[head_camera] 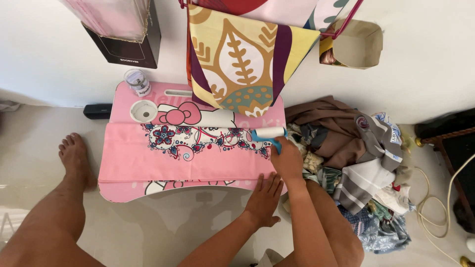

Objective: Cleaning a pink cloth with a lint roller and folding it on a small table.

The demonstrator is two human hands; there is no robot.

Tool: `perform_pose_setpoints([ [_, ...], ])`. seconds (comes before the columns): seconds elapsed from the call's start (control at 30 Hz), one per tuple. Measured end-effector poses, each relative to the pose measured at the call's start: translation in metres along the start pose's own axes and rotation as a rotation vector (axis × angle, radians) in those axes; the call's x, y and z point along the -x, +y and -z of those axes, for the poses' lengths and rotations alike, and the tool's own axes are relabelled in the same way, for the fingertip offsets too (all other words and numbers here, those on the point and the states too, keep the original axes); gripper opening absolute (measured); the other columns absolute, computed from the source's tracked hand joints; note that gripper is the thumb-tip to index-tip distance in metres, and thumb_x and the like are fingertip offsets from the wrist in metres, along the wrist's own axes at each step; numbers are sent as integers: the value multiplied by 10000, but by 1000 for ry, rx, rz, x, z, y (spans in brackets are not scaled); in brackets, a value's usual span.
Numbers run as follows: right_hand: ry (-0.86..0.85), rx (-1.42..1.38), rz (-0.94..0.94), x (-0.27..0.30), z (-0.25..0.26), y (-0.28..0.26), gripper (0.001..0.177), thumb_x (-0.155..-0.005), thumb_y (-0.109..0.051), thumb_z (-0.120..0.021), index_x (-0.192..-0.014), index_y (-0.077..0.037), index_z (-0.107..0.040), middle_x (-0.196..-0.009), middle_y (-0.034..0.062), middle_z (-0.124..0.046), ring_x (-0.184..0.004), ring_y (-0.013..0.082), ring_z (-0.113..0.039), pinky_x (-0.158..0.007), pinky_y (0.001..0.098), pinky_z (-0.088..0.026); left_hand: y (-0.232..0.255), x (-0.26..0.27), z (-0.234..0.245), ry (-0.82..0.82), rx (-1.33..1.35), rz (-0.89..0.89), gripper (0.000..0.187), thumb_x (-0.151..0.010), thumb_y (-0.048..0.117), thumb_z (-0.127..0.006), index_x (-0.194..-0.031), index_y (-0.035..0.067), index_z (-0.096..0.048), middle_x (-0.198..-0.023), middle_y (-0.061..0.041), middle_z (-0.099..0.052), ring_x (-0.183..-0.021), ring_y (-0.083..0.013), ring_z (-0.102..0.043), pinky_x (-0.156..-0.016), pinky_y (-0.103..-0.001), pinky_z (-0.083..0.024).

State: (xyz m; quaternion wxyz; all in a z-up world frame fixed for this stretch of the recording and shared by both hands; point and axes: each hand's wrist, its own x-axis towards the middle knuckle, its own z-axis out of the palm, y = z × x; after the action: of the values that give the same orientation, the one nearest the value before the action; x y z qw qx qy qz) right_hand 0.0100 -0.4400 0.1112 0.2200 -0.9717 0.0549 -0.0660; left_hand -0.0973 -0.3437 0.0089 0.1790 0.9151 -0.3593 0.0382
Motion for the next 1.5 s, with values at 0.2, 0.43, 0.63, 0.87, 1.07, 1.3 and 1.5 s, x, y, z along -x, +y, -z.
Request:
perform_pose_setpoints([
  [0.2, -23, 63, -13, 21, 31, -11, 290, -852, -186, -676, -1123, -94, -721, -965, 125, -738, -833, 335, -692, -726, 436, -544, -1, 1, -2, -2, 4, 2, 1289, -585, 617, -813, -1536, -85, -299, -1626, -259, -279, -1562, -400, -151, -1255, -582, -91],
  [0.43, -158, 124, -111, 46, 29, -17, 315, -795, -207, -684, -1095, -117, -723, -930, 104, -737, -785, 316, -697, -691, 425, -550, -1, 1, 4, -26, 80, -23, 1245, -580, 529, -837, -1532, -66, -299, -1601, -284, -289, -1546, -442, -135, -1250, -620, -66],
  [0.63, -93, 65, -46, 1, 4, -8, 282, -862, -196, -676, -1133, -125, -700, -956, 96, -750, -786, 329, -695, -691, 444, -547, -2, 1, 0, 3, 91, 2, 1328, -548, 580, -857, -1526, -115, -289, -1596, -268, -289, -1534, -425, -162, -1241, -610, -99],
  [0.87, -141, 94, 36, -33, 65, 2, 362, -856, -223, -707, -1217, -193, -715, -1067, 118, -768, -965, 406, -712, -826, 504, -560, -54, 13, 68, 159, 270, -21, 549, -989, 263, -492, -1465, -8, -474, -1613, -185, -358, -1545, -357, -238, -1254, -553, -152],
  [1.07, -314, 39, 290, -45, 61, -41, 293, -853, -190, -718, -1142, -189, -766, -1051, 172, -773, -1026, 440, -707, -876, 536, -562, -161, 41, 109, 200, -15, 352, 429, -1083, 280, -384, -1422, 56, -521, -1497, -158, -446, -1466, -359, -340, -1230, -558, -212],
  [1.3, -452, -4, 352, -55, 12, -40, 290, -832, -182, -753, -1121, -171, -769, -1091, 149, -774, -1067, 426, -701, -943, 516, -550, -197, 57, 70, 24, -180, 477, 714, -1065, 614, -274, -1604, 147, -317, -1712, -109, -218, -1585, -298, -148, -1274, -565, -47],
  [1.5, -430, 58, 119, -65, 60, 38, 311, -823, -163, -763, -1128, -114, -798, -1181, 210, -758, -1158, 473, -663, -1004, 534, -521, -198, 58, 64, 58, -197, 479, 719, -1058, 620, -259, -1607, 159, -317, -1717, -89, -215, -1587, -293, -158, -1274, -562, -50],
])
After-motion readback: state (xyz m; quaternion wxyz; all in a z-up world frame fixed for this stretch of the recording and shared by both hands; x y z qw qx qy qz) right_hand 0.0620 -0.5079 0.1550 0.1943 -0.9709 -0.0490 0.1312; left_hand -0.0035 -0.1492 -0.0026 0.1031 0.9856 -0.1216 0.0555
